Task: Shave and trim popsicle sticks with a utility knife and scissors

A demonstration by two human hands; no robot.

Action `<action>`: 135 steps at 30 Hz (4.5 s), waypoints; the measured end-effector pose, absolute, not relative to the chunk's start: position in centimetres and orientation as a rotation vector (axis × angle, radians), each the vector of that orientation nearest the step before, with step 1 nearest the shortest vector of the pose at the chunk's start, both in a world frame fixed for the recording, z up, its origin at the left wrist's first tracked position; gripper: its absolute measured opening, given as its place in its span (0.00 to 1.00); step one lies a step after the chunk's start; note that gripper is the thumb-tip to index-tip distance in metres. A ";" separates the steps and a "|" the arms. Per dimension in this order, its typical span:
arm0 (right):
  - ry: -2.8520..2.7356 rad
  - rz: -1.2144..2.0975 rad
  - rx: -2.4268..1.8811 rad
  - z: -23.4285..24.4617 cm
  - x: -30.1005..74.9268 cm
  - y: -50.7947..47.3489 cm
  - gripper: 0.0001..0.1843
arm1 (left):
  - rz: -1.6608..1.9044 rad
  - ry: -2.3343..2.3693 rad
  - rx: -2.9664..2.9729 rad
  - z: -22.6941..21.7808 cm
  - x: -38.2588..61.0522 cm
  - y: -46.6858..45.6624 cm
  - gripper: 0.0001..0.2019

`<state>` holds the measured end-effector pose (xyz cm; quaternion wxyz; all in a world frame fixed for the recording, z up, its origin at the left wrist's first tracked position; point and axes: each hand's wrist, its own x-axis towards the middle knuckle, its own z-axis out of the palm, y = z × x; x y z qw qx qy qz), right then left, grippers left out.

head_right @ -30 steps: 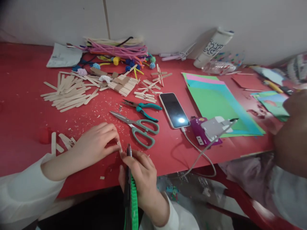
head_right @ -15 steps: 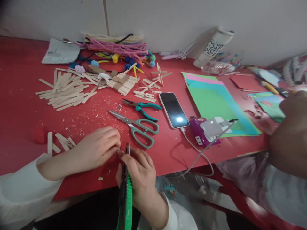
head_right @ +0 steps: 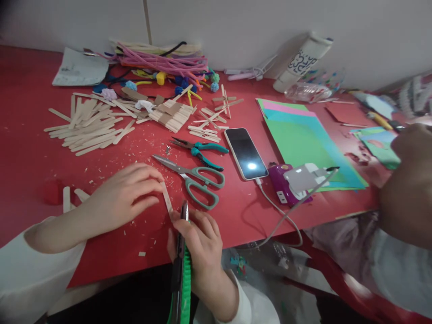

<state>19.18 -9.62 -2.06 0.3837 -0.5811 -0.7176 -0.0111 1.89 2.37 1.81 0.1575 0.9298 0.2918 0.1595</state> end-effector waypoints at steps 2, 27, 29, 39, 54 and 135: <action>-1.819 -0.007 -1.506 -2.0 19.2 -9.6 0.13 | 0.412 0.773 2.662 1.4 2.2 2.1 0.08; -1.258 0.655 -1.453 0.6 18.6 -7.7 0.06 | 0.480 0.673 2.270 1.9 2.8 1.2 0.14; -1.241 0.683 -1.439 0.5 18.8 -7.3 0.06 | 0.524 0.699 2.291 1.9 2.7 1.2 0.15; -1.318 0.504 -1.443 -0.7 19.8 -5.7 0.06 | 0.779 0.742 2.624 1.8 2.5 1.8 0.11; -1.442 0.322 -1.488 -0.1 18.5 -5.0 0.06 | 0.684 0.793 3.077 2.1 3.2 0.4 0.12; -1.230 0.349 -1.484 -0.6 18.8 -5.4 0.08 | 0.817 0.884 2.670 1.9 2.9 1.1 0.08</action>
